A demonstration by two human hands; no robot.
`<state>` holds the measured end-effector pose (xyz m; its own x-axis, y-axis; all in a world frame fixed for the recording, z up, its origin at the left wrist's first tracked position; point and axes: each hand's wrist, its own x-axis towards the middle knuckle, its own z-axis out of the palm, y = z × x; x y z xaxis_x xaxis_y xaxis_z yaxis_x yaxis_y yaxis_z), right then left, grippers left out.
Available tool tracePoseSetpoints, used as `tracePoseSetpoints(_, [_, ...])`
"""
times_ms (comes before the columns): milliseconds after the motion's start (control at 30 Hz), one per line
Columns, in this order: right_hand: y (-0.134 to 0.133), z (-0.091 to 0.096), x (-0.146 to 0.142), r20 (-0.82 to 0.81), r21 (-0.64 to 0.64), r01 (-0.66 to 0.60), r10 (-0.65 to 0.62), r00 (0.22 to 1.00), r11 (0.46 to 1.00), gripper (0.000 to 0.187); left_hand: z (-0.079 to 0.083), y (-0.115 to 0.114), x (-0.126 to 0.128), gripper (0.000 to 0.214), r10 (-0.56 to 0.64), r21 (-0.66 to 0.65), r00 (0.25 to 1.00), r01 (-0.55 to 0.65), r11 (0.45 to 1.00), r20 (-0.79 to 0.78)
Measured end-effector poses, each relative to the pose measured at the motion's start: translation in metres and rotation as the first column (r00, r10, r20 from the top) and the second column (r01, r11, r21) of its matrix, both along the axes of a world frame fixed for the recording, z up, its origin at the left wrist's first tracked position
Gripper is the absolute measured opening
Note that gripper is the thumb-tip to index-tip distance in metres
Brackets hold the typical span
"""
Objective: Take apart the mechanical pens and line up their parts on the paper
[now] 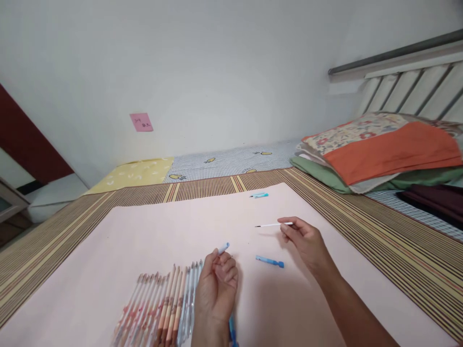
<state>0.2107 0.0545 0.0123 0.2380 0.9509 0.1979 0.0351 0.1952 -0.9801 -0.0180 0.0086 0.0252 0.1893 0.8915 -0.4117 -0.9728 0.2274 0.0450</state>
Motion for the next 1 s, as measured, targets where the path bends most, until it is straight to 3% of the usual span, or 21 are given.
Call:
tracePoseSetpoints(167, [-0.017,0.026,-0.007,-0.153,0.091,-0.066,0.080,0.985,0.994,0.029,-0.001,0.000,0.004,0.023,-0.017,-0.032,0.999,0.016,0.999,-0.028])
tracePoseSetpoints(433, [-0.050,0.061,-0.036,0.049,0.225,0.022,-0.034,0.998,0.974,0.026,-0.004,-0.001,0.009,0.020,-0.016,0.006,0.995,0.016,1.000,-0.096])
tracePoseSetpoints(767, [-0.053,0.059,-0.048,0.163,0.239,-0.020,-0.020,0.986,0.971,0.026,0.000,-0.001,0.013,0.024,-0.005,0.040,0.984,0.013,0.999,-0.176])
tracePoseSetpoints(933, [-0.054,0.055,-0.053,0.148,0.169,-0.111,0.086,0.985,0.979,0.026,0.001,-0.005,0.017,0.011,0.034,0.157,0.948,0.017,0.987,-0.316])
tracePoseSetpoints(1000, [-0.052,0.050,-0.054,0.134,0.125,-0.176,0.159,0.978,0.976,0.029,0.005,-0.009,0.021,0.015,0.086,0.225,0.915,0.005,0.974,-0.394])
